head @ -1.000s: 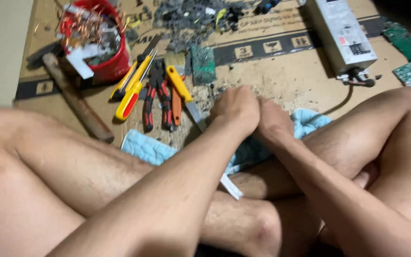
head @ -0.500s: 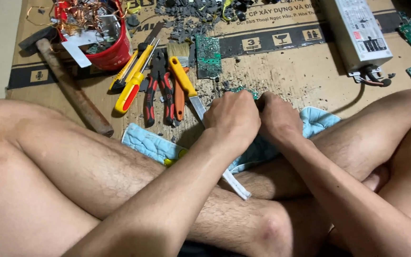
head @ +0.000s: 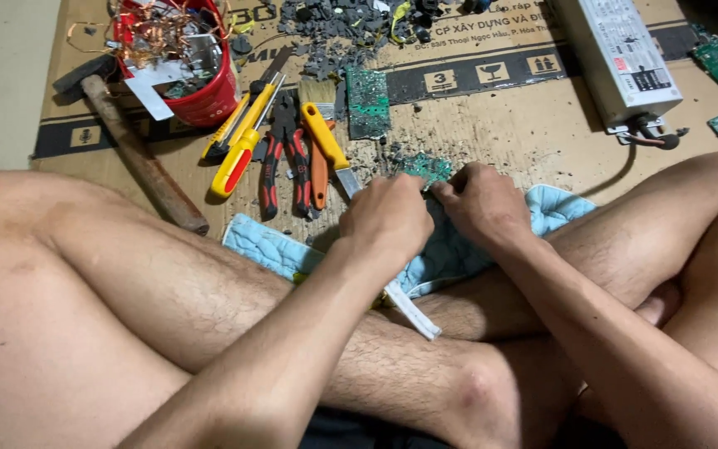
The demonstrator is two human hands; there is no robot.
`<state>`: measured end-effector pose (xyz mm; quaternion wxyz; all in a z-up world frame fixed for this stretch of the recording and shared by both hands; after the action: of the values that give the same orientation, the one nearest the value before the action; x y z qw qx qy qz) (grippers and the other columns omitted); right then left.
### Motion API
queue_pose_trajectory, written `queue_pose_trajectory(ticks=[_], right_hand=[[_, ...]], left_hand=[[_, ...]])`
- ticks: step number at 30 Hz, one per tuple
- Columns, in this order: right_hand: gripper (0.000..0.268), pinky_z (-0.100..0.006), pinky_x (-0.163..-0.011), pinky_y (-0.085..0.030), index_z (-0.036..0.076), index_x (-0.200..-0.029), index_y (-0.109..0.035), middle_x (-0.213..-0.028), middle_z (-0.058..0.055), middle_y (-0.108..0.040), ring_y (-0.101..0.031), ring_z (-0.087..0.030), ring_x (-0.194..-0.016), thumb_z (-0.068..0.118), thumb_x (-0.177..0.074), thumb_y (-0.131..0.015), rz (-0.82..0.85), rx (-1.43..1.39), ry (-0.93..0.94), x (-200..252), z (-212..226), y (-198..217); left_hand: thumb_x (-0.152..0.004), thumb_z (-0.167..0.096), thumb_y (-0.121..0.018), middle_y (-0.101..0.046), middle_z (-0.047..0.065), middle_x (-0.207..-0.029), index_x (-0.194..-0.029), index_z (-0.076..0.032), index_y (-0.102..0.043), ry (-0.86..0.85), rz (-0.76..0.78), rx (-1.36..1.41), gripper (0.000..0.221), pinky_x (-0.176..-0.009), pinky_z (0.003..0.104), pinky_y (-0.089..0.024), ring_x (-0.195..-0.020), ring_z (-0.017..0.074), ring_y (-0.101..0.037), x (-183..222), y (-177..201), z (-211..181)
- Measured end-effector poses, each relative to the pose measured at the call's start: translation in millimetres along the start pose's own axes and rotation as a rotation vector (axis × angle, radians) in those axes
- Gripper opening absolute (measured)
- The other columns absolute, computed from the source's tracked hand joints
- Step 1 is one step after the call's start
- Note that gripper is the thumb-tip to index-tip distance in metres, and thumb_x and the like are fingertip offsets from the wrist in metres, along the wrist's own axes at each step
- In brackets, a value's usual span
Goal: The person is using a screwdriver and pliers to remove components from a circuit board.
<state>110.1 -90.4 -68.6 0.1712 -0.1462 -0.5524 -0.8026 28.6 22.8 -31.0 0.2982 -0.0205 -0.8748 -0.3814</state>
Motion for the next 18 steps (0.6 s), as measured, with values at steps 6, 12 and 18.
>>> queue_pose_trajectory(ticks=[6, 12, 18], right_hand=[[0.039, -0.054, -0.098, -0.053, 0.018, -0.12, -0.075, -0.115, -0.024, -0.073, -0.065, -0.045, -0.117, 0.043, -0.095, -0.06, -0.025, 0.015, 0.014, -1, -1, -2], [0.035, -0.054, -0.091, -0.056, 0.018, -0.119, -0.076, -0.107, -0.022, -0.074, -0.068, -0.045, -0.11, 0.039, -0.094, -0.063, -0.067, -0.005, 0.046, -11, -5, -7], [0.038, -0.054, -0.093, -0.055, 0.017, -0.117, -0.076, -0.109, -0.021, -0.074, -0.067, -0.044, -0.112, 0.044, -0.094, -0.064, -0.045, -0.006, 0.038, -1, -1, -1]], left_hand=[[-0.097, -0.016, -0.039, -0.061, 0.026, -0.133, -0.14, -0.016, -0.06, -0.04, -0.008, -0.015, 0.047, -0.1, 0.061, -0.052, -0.125, 0.0476, -0.058, 7, 0, -3], [-0.095, -0.017, -0.042, -0.066, 0.026, -0.128, -0.135, -0.019, -0.066, -0.084, -0.023, 0.006, 0.047, -0.099, 0.06, -0.052, -0.122, 0.0494, -0.061, -1, -2, -7], [-0.098, -0.014, -0.04, -0.067, 0.026, -0.125, -0.136, -0.019, -0.066, -0.088, -0.052, 0.035, 0.046, -0.1, 0.058, -0.053, -0.122, 0.0482, -0.061, -5, -3, 2]])
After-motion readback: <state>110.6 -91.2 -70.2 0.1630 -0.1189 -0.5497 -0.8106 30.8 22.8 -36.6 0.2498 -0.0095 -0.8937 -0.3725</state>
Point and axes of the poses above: each hand's wrist, its own x-axis away from the middle knuckle, its own y-axis out of the back of the hand, z = x × y, the point moved 5 cm from there along -x, towards the middle knuckle
